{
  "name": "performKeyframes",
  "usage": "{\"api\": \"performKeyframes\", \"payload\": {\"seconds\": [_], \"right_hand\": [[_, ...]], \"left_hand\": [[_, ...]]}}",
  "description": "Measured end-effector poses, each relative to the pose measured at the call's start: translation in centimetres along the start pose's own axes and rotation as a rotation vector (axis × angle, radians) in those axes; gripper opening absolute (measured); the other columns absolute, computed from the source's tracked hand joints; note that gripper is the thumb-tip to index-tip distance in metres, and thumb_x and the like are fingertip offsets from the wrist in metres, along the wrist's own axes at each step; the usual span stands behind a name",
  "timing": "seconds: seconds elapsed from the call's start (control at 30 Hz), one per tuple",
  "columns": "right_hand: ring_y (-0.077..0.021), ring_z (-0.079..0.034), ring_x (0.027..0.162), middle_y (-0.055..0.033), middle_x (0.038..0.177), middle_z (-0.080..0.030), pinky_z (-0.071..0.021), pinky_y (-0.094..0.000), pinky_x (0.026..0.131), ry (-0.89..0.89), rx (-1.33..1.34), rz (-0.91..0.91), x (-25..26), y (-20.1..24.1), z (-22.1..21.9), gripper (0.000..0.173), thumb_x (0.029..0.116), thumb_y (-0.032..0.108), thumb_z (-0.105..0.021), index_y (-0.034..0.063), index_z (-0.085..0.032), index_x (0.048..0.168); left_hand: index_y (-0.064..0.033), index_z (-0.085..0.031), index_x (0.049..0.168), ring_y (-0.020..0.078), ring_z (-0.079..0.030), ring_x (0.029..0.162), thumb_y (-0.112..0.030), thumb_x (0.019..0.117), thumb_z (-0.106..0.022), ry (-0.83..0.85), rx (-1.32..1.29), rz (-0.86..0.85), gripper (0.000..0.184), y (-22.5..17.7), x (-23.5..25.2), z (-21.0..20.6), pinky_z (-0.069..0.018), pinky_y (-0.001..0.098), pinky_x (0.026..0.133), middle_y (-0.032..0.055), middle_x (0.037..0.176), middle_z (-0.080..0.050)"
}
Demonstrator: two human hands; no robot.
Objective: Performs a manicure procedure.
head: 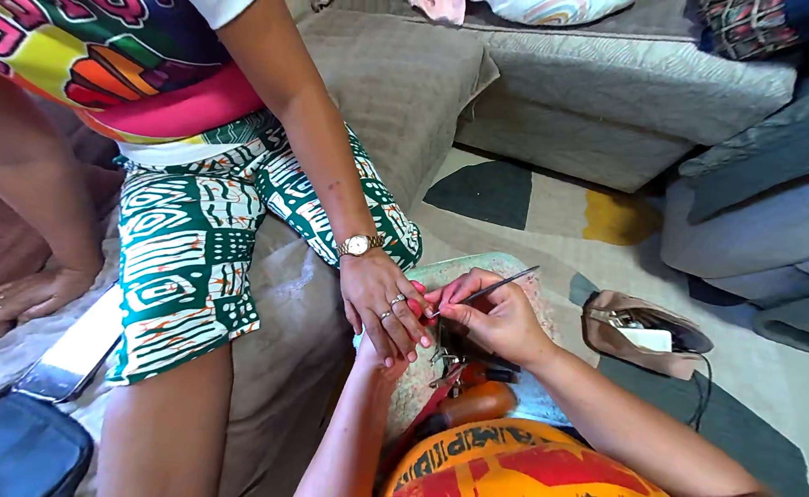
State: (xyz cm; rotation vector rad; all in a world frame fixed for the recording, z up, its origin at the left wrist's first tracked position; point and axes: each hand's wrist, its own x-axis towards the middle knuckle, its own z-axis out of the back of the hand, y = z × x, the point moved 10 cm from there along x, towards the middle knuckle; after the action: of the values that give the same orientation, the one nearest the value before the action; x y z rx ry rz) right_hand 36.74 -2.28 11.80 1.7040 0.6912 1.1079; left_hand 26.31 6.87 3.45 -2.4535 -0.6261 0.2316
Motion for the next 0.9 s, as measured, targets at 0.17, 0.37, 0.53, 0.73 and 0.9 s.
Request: {"api": "performKeyframes", "payload": {"seconds": [0.17,0.37,0.53,0.73,0.9], "right_hand": [[-0.0208,-0.075,0.097,-0.0128,0.102,-0.076,-0.0628,-0.0327,0.083,-0.01,0.076,-0.065,0.4,-1.0,0.4,0.011,0.0913,0.0,-0.073,0.0034,-0.064,0.096],[-0.0194,-0.075,0.095,-0.0125,0.102,-0.076,-0.0633,-0.0312,0.079,-0.021,0.136,-0.081,0.3,-1.5,0.4,0.012,0.0911,0.0,-0.074,0.004,-0.064,0.097],[-0.0156,-0.074,0.086,-0.0114,0.099,-0.075,-0.0617,-0.0276,0.069,-0.076,0.18,-0.103,0.5,-2.5,0.2,0.013,0.0905,-0.002,-0.073,0.0041,-0.064,0.097],[-0.0225,-0.075,0.098,-0.0127,0.1,-0.075,-0.0627,-0.0363,0.087,-0.022,0.089,-0.016,0.1,-0.9,0.1,0.012,0.0904,-0.001,-0.074,0.0051,-0.065,0.096],[-0.0188,-0.075,0.092,-0.012,0.098,-0.075,-0.0628,-0.0318,0.081,-0.045,0.026,0.001,0.7,-0.9,0.2,0.012,0.0889,-0.003,-0.074,0.0034,-0.066,0.096]], "left_hand": [[-0.0055,-0.072,0.104,0.0188,-0.073,0.091,-0.002,0.0897,-0.068,-0.007,-0.027,0.002,0.015,0.1,0.1,0.0,-0.0589,0.035,0.09,0.009,0.096,-0.074],[-0.0058,-0.073,0.104,0.019,-0.073,0.089,-0.002,0.0909,-0.067,0.002,-0.079,0.009,0.014,0.2,0.2,-0.2,-0.0593,0.0348,0.088,0.0097,0.093,-0.074],[-0.0058,-0.069,0.1,0.0177,-0.072,0.086,0.004,0.0927,-0.055,-0.051,-0.03,0.031,0.019,0.4,0.2,0.0,-0.0593,0.0339,0.086,0.0082,0.091,-0.073],[-0.0069,-0.067,0.101,0.0151,-0.071,0.083,0.005,0.095,-0.048,-0.084,0.009,0.039,0.023,0.2,0.0,-0.5,-0.0591,0.0309,0.083,0.0057,0.089,-0.072],[-0.0032,-0.066,0.102,0.0163,-0.071,0.082,0.004,0.0967,-0.042,-0.101,-0.005,0.046,0.026,0.3,0.1,-0.5,-0.0596,0.0306,0.081,0.008,0.09,-0.073]]}}
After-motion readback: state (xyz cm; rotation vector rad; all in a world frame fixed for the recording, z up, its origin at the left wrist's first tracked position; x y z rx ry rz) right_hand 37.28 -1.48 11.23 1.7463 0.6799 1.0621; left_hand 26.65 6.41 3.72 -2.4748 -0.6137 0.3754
